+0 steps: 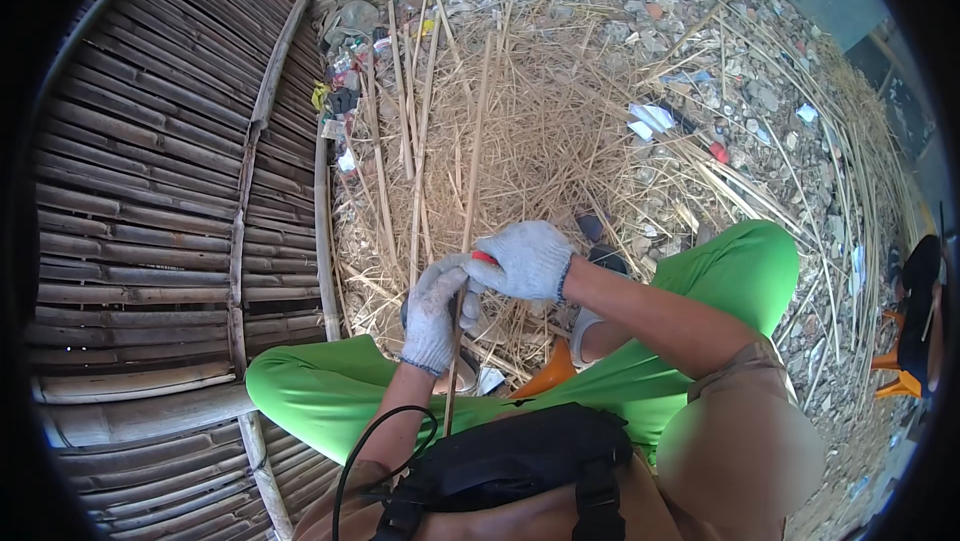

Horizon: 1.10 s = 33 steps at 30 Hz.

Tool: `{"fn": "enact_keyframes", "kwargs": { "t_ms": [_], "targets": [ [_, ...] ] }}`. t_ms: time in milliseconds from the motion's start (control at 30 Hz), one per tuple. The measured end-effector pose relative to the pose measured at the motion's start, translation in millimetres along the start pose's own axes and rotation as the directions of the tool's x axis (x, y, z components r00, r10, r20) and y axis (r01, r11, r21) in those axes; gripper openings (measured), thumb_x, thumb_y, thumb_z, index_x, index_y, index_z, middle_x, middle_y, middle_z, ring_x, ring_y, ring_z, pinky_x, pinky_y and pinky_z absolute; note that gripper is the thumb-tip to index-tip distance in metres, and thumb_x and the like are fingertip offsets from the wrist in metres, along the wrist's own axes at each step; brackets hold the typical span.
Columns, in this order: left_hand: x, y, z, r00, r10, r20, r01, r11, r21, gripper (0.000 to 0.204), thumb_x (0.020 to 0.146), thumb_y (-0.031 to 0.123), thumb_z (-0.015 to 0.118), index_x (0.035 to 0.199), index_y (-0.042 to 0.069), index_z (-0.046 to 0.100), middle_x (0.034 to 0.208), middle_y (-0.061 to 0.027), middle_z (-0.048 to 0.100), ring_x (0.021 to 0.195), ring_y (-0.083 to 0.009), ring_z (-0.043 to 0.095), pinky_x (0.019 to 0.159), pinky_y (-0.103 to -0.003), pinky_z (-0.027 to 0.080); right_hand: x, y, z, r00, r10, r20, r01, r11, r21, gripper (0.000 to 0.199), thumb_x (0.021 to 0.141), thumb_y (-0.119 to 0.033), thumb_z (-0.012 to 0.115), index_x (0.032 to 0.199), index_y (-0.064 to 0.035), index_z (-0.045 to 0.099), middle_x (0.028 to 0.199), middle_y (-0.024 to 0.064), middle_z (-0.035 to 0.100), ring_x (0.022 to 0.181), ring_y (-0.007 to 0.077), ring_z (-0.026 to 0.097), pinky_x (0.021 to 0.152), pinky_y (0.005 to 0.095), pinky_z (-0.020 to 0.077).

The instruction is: The person uses a small tool to shave and smooth a thin bamboo strip, repeatedly drawing the blade along the length of the material while sitting in a workspace area.

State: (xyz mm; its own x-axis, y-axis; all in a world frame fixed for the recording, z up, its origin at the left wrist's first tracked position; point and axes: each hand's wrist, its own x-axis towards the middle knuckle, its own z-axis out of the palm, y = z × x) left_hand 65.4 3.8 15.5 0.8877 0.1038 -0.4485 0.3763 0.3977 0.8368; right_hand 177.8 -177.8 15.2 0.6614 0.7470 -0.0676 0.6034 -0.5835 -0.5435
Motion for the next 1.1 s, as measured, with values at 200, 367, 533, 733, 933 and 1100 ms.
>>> {"fn": "enact_keyframes", "kwargs": {
  "t_ms": [200, 367, 533, 733, 933, 1100],
  "targets": [
    [-8, 1, 7, 0.999, 0.009, -0.036, -0.003, 0.986, 0.167, 0.027, 0.112, 0.023, 0.058, 0.128, 0.003, 0.064, 0.090, -0.0052, 0.073, 0.061, -0.0095, 0.062, 0.049, -0.024, 0.049, 17, 21, -17, 0.986, 0.061, -0.153, -0.078, 0.991, -0.108, 0.061, 0.108, -0.063, 0.048, 0.085, -0.0110, 0.071, 0.079, 0.0191, 0.075, 0.075, 0.0405, 0.076, 0.069, 0.0551, 0.0602],
    [-7, 12, 9, 1.000, 0.023, -0.014, -0.021, 0.989, 0.146, 0.023, 0.113, 0.021, 0.057, 0.125, 0.003, 0.064, 0.089, -0.0041, 0.072, 0.060, -0.0079, 0.060, 0.048, -0.023, 0.048, 7, 13, 3, 0.990, -0.030, -0.139, 0.023, 0.998, -0.053, 0.060, 0.106, -0.064, 0.050, 0.085, -0.0121, 0.072, 0.080, 0.0177, 0.075, 0.076, 0.0406, 0.076, 0.069, 0.0544, 0.0605],
    [-4, 5, 0, 0.999, 0.032, -0.036, -0.026, 0.987, 0.157, 0.024, 0.111, 0.019, 0.061, 0.130, 0.003, 0.061, 0.093, -0.0075, 0.074, 0.061, -0.0083, 0.061, 0.049, -0.022, 0.048, 19, 17, -15, 0.984, 0.088, -0.157, -0.101, 0.992, -0.074, 0.060, 0.106, -0.064, 0.050, 0.086, -0.0130, 0.073, 0.079, 0.0170, 0.075, 0.073, 0.0398, 0.076, 0.065, 0.0533, 0.0604],
    [-6, 3, 1, 0.998, 0.055, -0.043, -0.046, 0.981, 0.188, 0.025, 0.110, 0.014, 0.064, 0.131, 0.002, 0.059, 0.094, -0.0075, 0.074, 0.063, -0.0082, 0.061, 0.050, -0.023, 0.050, 5, 9, -4, 0.983, -0.072, -0.170, 0.061, 0.996, -0.067, 0.065, 0.108, -0.066, 0.046, 0.085, -0.0107, 0.072, 0.075, 0.0189, 0.073, 0.071, 0.0397, 0.075, 0.064, 0.0533, 0.0602],
    [-7, -1, 1, 0.996, 0.079, -0.043, -0.069, 0.979, 0.191, 0.028, 0.108, 0.013, 0.065, 0.132, 0.001, 0.058, 0.092, -0.0073, 0.073, 0.062, -0.0085, 0.060, 0.048, -0.023, 0.049, 19, 33, -16, 0.968, -0.023, -0.251, -0.012, 0.990, -0.138, 0.062, 0.110, -0.061, 0.046, 0.084, -0.0111, 0.071, 0.076, 0.0175, 0.073, 0.069, 0.0388, 0.074, 0.063, 0.0520, 0.0597],
    [-10, 4, 3, 0.996, 0.092, -0.013, -0.088, 0.976, 0.199, 0.021, 0.111, 0.015, 0.064, 0.127, 0.002, 0.062, 0.091, -0.0041, 0.072, 0.055, -0.0062, 0.056, 0.046, -0.022, 0.045, 2, 16, -8, 0.980, -0.125, -0.156, 0.107, 0.987, -0.120, 0.061, 0.105, -0.065, 0.051, 0.085, -0.0111, 0.072, 0.076, 0.0173, 0.073, 0.070, 0.0389, 0.075, 0.063, 0.0539, 0.0584]
  ]
}}
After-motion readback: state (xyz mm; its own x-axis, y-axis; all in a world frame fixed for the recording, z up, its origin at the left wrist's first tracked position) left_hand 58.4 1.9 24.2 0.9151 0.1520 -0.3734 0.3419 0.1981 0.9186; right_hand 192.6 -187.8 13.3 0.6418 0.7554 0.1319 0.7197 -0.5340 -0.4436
